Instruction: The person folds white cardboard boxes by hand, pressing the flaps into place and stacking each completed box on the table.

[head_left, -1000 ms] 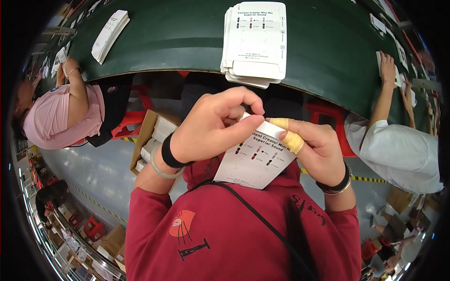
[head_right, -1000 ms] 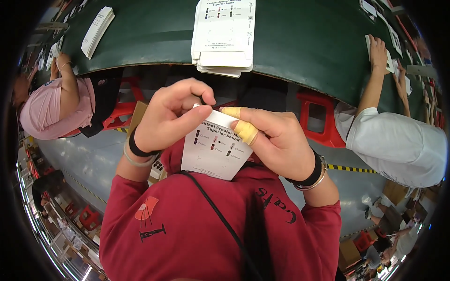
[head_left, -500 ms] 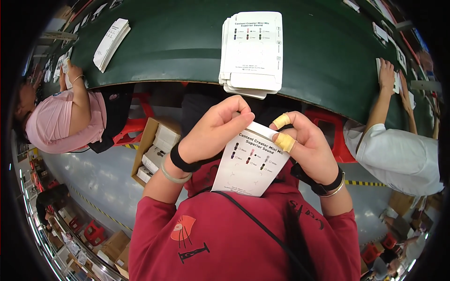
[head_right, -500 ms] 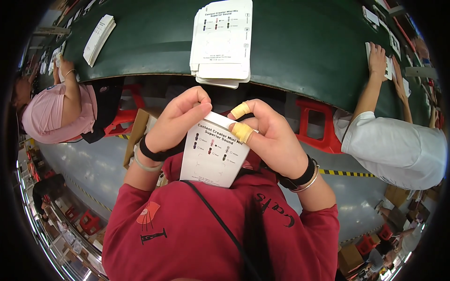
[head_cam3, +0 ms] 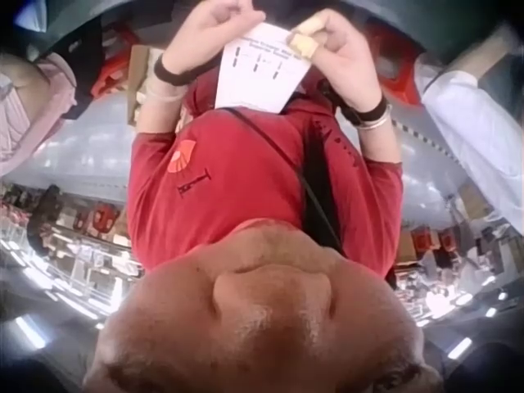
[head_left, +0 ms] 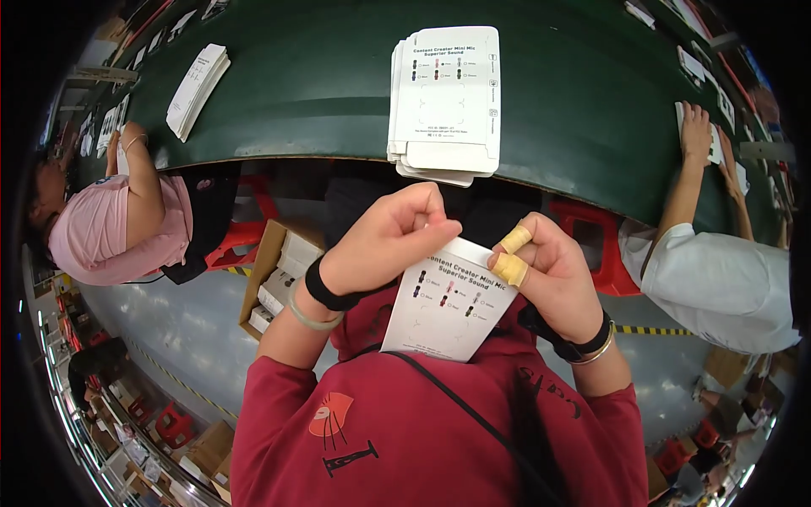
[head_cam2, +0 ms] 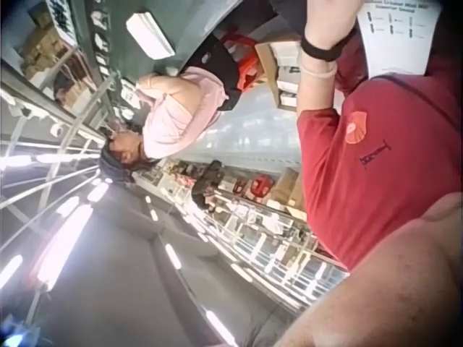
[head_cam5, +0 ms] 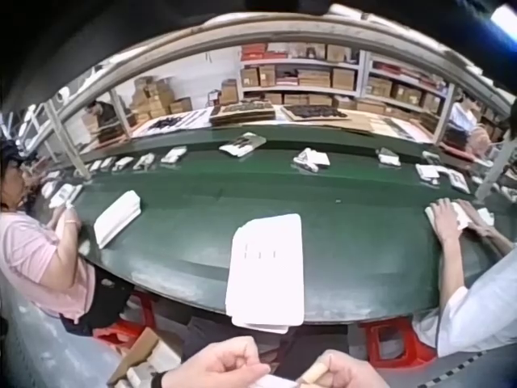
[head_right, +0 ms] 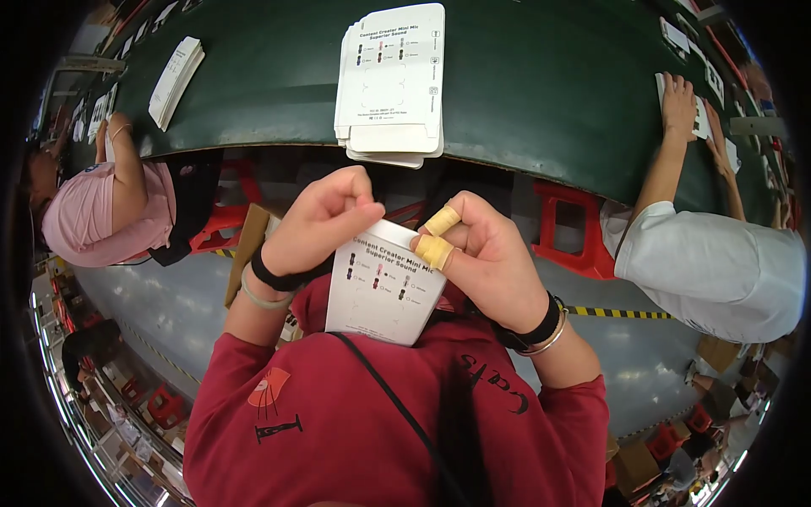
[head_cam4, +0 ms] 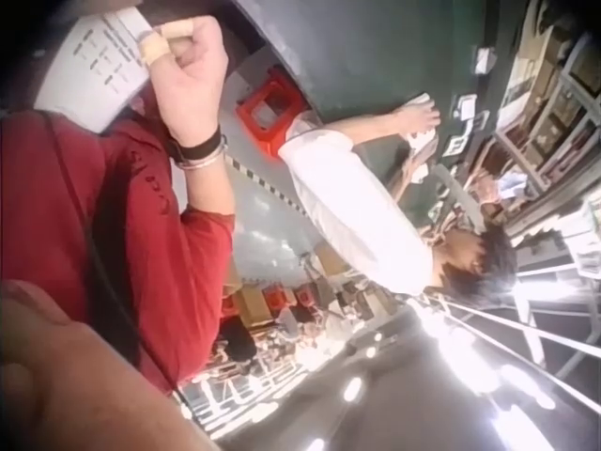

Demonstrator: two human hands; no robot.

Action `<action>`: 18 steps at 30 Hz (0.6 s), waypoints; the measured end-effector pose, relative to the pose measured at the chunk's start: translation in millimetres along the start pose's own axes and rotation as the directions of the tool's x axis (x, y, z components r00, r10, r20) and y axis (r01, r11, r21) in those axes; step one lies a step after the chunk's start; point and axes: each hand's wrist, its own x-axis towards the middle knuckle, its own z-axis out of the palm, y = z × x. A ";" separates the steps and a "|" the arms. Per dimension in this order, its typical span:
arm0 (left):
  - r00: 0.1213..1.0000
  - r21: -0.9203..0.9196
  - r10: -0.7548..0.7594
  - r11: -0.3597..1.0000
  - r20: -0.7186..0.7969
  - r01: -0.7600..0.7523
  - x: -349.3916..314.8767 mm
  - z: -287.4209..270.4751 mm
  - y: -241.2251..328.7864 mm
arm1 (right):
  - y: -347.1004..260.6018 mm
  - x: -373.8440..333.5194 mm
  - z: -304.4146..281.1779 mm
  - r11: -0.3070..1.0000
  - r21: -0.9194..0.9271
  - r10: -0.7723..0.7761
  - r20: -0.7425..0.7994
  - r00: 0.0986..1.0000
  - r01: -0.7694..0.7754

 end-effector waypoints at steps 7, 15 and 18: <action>0.852 0.421 0.512 0.753 0.106 -0.505 -15.3 7.2 -4.8 | -0.3 -14.0 -0.2 0.996 -0.072 -0.054 0.053 0.997 0.058; 0.824 0.373 0.557 0.790 -0.106 -0.486 -6.8 23.2 -12.0 | -23.8 -35.1 -5.2 0.833 -0.507 -0.199 0.095 0.975 0.219; 0.750 0.518 0.571 0.776 -0.334 -0.360 26.6 12.0 8.4 | -39.2 -41.7 -24.9 0.745 -0.531 -0.459 0.031 0.888 0.403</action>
